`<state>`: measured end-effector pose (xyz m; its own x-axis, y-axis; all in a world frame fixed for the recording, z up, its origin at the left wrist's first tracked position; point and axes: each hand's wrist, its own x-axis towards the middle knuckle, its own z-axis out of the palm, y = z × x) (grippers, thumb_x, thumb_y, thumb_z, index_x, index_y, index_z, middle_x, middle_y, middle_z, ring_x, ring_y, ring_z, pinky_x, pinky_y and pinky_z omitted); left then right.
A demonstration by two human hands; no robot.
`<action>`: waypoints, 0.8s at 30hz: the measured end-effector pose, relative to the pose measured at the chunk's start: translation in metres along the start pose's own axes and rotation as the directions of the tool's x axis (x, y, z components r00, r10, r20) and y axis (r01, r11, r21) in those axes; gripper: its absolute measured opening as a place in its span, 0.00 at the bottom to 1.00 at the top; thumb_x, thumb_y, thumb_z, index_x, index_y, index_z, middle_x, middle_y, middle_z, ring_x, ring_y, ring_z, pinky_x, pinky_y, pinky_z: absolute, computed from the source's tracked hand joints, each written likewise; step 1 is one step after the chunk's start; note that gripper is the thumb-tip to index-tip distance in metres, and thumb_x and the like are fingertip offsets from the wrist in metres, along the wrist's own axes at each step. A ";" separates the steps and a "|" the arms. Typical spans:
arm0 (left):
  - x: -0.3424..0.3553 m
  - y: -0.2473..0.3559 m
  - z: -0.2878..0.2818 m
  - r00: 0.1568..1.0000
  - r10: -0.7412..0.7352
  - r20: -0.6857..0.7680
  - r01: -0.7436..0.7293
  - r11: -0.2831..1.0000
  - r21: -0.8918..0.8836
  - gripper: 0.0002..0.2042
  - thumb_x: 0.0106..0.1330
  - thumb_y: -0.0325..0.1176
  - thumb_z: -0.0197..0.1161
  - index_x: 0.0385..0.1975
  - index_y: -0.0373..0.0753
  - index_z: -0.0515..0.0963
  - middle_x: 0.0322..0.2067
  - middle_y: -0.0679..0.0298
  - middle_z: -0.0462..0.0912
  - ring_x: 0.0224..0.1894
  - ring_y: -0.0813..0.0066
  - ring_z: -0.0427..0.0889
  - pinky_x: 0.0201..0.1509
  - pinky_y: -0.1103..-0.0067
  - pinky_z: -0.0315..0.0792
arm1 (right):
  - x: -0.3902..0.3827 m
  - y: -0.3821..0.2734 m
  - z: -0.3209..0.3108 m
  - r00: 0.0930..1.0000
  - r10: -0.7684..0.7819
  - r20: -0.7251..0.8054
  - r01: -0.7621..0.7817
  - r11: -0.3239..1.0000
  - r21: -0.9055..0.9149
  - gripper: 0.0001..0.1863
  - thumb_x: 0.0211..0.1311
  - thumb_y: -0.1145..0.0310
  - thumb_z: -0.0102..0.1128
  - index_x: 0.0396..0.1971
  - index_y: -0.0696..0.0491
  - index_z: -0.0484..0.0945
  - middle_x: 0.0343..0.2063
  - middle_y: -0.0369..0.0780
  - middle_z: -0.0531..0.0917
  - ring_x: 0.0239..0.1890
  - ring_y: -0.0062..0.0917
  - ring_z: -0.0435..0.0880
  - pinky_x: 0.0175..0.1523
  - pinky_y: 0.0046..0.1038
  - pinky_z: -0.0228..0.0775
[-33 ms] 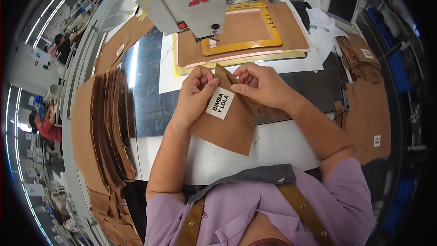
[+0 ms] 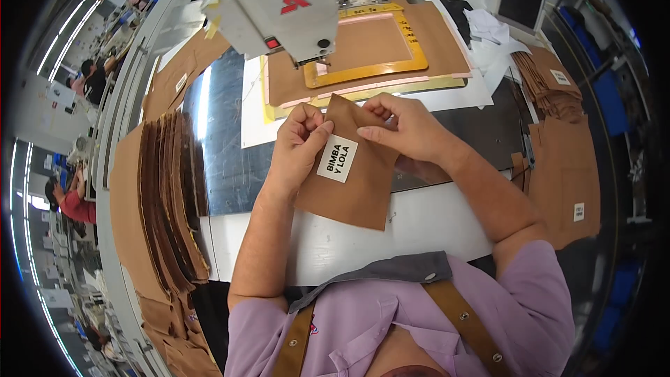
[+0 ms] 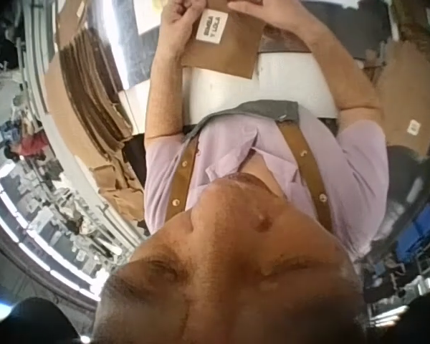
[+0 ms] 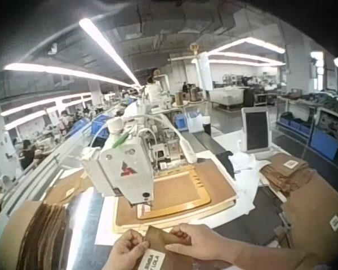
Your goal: Sewing a small rectangular label onto a brown leather or fabric component using an industrial sewing machine.
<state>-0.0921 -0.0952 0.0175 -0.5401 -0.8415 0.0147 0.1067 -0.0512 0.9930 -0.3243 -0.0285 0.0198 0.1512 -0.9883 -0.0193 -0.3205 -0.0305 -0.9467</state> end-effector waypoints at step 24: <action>-0.010 -0.034 0.023 0.993 0.072 -0.090 -0.042 0.951 0.305 0.07 0.69 0.26 0.68 0.42 0.32 0.83 0.32 0.68 0.86 0.33 0.85 0.81 0.38 0.87 0.75 | -0.001 0.022 -0.001 0.986 -0.155 0.061 0.153 0.987 0.045 0.11 0.65 0.66 0.63 0.39 0.59 0.84 0.30 0.40 0.86 0.33 0.19 0.80 0.41 0.26 0.74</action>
<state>-0.1095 -0.0722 -0.0142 -0.4539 -0.8878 0.0759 -0.1305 0.1505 0.9800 -0.3322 -0.0280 -0.0005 0.2556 -0.9607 0.1085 -0.2515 -0.1745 -0.9520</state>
